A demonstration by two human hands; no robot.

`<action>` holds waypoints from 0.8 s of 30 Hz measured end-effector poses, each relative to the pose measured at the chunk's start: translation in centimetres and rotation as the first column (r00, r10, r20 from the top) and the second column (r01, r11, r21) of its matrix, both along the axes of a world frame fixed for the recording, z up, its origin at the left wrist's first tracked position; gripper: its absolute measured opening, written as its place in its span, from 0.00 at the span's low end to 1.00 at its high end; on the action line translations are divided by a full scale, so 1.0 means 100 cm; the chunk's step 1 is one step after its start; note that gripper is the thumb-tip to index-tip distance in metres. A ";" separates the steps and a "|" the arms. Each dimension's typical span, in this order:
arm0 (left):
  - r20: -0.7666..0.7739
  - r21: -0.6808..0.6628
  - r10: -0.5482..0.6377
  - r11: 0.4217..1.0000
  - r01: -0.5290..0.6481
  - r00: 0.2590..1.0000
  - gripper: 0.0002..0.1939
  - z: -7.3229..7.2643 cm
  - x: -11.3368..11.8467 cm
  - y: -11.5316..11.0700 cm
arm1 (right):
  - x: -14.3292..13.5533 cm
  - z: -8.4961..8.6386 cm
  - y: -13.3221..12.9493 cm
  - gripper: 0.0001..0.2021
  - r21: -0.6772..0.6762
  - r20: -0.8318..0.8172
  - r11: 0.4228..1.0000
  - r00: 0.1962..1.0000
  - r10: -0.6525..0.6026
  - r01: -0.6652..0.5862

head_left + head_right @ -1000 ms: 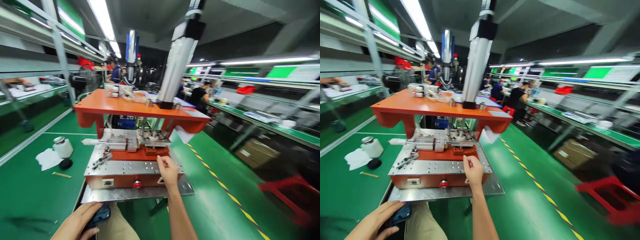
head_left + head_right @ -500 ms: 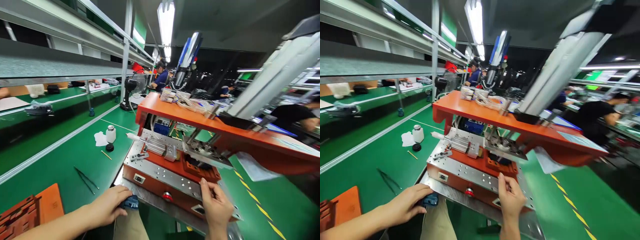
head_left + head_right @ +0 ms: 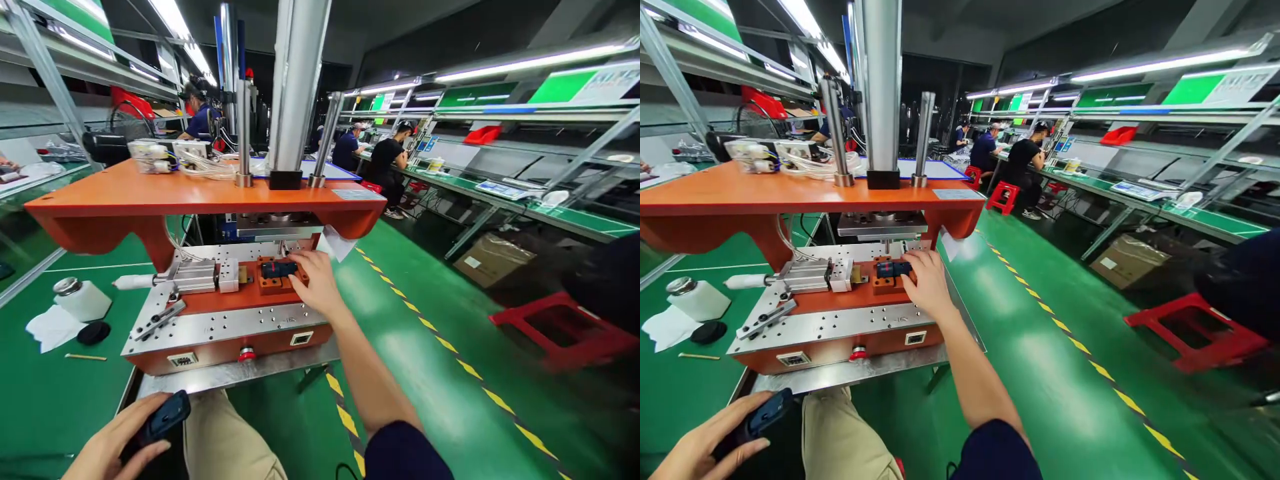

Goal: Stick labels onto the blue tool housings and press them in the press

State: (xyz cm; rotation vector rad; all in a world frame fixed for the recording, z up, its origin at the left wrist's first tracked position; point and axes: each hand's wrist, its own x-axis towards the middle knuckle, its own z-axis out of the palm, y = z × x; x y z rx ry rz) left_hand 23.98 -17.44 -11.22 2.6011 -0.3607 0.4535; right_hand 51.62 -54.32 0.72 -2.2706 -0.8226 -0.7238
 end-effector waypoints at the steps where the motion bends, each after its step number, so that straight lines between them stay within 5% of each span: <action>1: -0.004 0.025 -0.002 1.000 0.002 1.000 0.29 0.013 0.004 -0.007 | 0.014 0.006 -0.001 0.19 -0.096 -0.050 0.994 0.998 0.046 -0.050; 6: 0.013 0.027 -0.038 0.999 0.038 0.999 0.23 0.102 0.057 -0.062 | 0.059 0.020 0.005 0.14 -0.314 -0.277 0.910 0.943 0.185 -0.271; 10: 0.011 -0.035 -0.086 0.996 0.087 0.996 0.24 0.149 0.126 -0.109 | 0.041 0.013 -0.002 0.13 -0.048 -0.158 0.984 0.974 0.164 -0.174; 12: -0.008 -0.054 -0.064 0.996 0.064 0.998 0.24 0.159 0.164 -0.129 | 0.018 0.006 -0.015 0.15 0.212 -0.043 0.974 0.995 0.089 -0.078; 15: -0.070 -0.034 -0.093 0.995 0.090 0.993 0.23 0.166 0.215 -0.152 | -0.020 -0.009 -0.043 0.17 0.464 0.037 0.886 0.999 -0.023 0.003; 19: -0.167 0.124 -0.095 0.985 0.117 0.981 0.22 0.169 0.260 -0.170 | -0.054 -0.037 -0.086 0.20 0.584 -0.062 0.804 0.994 -0.092 0.111; 24: -0.190 0.257 -0.142 0.948 0.188 0.972 0.28 0.148 0.273 -0.187 | -0.061 -0.070 -0.117 0.22 0.643 -0.264 0.713 0.955 -0.137 0.280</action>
